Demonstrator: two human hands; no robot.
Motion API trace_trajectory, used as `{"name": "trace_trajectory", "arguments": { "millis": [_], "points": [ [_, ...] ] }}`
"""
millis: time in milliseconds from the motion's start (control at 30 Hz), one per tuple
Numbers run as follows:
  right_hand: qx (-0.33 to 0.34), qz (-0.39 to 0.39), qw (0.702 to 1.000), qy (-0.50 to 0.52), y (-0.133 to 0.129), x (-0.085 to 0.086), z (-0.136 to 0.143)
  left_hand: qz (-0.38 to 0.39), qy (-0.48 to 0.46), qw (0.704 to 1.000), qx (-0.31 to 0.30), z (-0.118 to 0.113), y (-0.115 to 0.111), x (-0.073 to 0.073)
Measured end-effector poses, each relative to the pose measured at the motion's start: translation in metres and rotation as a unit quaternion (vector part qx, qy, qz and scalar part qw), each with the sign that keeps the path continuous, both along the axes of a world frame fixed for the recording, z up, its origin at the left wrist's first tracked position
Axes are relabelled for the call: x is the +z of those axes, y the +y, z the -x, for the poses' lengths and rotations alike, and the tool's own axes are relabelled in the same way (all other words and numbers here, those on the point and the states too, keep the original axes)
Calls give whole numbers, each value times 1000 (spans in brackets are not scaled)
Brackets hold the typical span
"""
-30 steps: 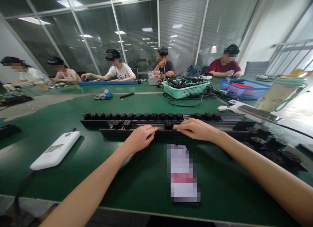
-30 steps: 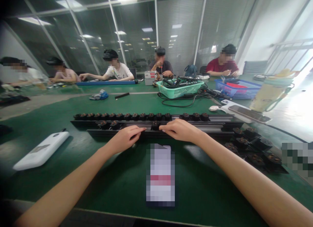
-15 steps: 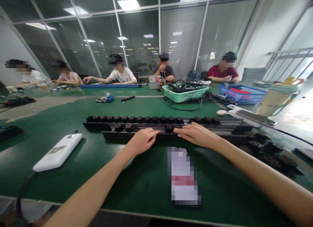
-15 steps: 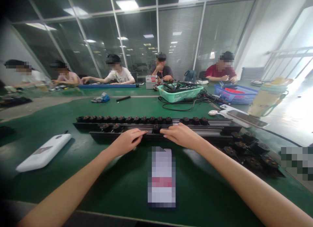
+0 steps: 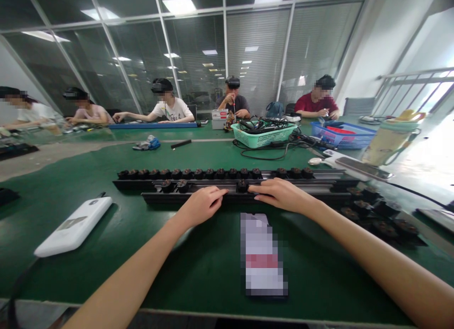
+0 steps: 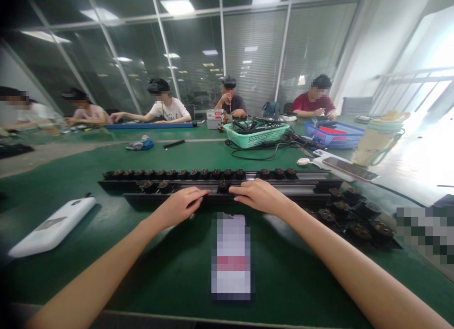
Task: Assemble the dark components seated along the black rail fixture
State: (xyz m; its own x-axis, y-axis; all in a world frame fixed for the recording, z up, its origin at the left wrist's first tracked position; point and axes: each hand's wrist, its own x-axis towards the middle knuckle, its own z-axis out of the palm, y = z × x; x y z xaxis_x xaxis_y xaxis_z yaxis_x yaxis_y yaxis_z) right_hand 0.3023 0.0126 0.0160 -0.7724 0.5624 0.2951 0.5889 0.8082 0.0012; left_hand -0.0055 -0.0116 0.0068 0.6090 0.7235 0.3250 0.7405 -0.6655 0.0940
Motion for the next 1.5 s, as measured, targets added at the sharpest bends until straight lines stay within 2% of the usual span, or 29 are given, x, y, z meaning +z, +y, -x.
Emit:
{"name": "trace_trajectory", "arguments": {
  "millis": [300, 667, 1000, 1500],
  "points": [
    [-2, 7, 1000, 8, 0, 0, -3, -14, 4, 1000, -7, 1, 3, -4],
    [2, 32, 999, 7, 3, 1, -9, 13, -13, 1000, 2, 0, 0, -1],
    [-8, 25, 1000, -13, 1, 1, -9, 21, -7, 1000, 8, -1, -2, 2],
    [-7, 32, 999, -14, 2, 2, -10, 24, -7, 1000, 12, 1, 0, 0]
  ]
}}
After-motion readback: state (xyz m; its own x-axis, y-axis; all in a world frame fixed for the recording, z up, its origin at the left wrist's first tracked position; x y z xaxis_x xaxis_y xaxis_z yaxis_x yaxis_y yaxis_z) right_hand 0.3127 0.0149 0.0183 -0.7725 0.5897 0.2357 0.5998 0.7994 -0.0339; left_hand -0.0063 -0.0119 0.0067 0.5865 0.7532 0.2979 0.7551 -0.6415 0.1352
